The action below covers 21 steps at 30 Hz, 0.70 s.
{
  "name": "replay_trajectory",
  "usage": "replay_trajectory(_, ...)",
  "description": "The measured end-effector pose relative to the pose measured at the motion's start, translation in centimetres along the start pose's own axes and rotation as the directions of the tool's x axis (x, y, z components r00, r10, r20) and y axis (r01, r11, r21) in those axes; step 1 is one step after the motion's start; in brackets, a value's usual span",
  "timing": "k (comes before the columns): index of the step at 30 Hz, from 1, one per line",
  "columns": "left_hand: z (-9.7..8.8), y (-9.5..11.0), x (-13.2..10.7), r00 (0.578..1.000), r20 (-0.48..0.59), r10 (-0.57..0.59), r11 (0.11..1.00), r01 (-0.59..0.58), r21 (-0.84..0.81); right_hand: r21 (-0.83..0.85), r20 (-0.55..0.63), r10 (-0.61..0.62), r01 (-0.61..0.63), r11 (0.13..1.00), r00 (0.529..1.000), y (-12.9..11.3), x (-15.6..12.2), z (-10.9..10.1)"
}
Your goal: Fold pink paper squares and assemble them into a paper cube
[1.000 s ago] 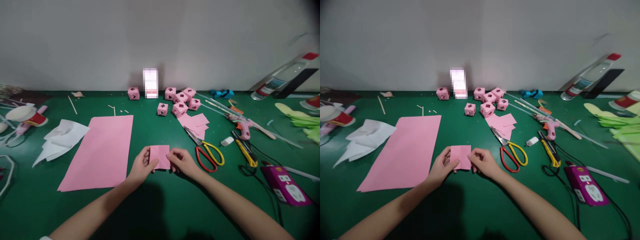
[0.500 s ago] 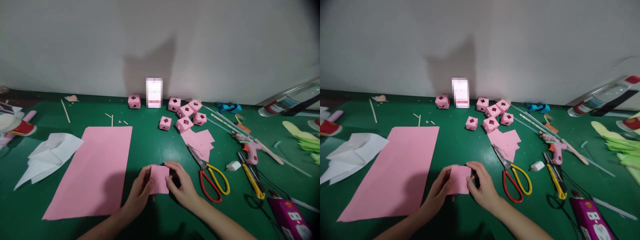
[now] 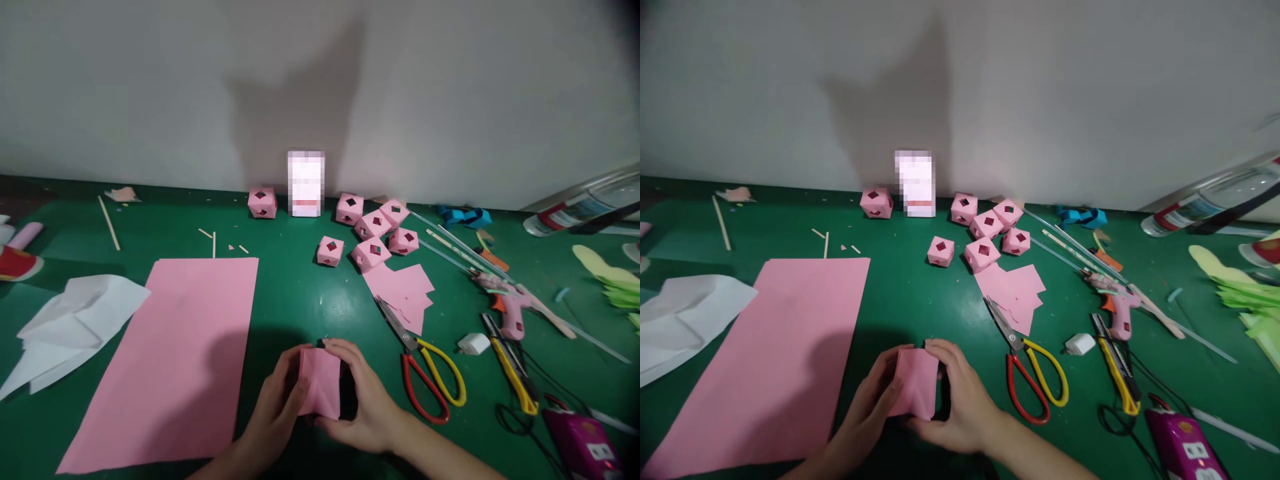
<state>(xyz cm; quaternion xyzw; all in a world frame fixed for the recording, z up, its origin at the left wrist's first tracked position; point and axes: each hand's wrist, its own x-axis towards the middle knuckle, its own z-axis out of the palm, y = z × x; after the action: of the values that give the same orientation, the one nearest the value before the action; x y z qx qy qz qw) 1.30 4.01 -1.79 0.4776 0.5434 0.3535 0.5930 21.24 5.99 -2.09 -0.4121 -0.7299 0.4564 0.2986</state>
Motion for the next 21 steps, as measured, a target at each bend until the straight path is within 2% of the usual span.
replay_trajectory(6, 0.1, -0.2, 0.0, 1.0, 0.024, 0.005, 0.998, -0.004, -0.055, 0.029, -0.035, 0.03, -0.029, 0.999, 0.999, -0.1, -0.4, -0.4)
replay_trajectory(9, 0.4, 0.1, 0.1, 1.0, 0.011, 0.029, 0.99, -0.027, -0.141, 0.078, -0.037, 0.031, -0.028, 0.997, 0.999, -0.2, -0.4, -0.7)
replay_trajectory(11, 0.6, 0.3, 0.2, 0.999, 0.049, 0.004, 0.979, 0.006, -0.205, 0.135, -0.049, 0.028, -0.021, 0.991, 0.998, -0.1, -0.3, -0.7)
replay_trajectory(17, 0.9, 0.7, 0.6, 0.998, 0.049, 0.047, 0.975, -0.035, -0.22, 0.288, -0.113, -0.002, 0.035, 0.957, 0.994, 0.3, -0.1, -0.3)
replay_trajectory(21, 1.1, 0.5, 0.6, 1.0, 0.011, 0.027, 0.971, -0.023, -0.239, 0.346, -0.123, -0.001, 0.043, 0.937, 0.992, 0.5, 0.0, -0.1)
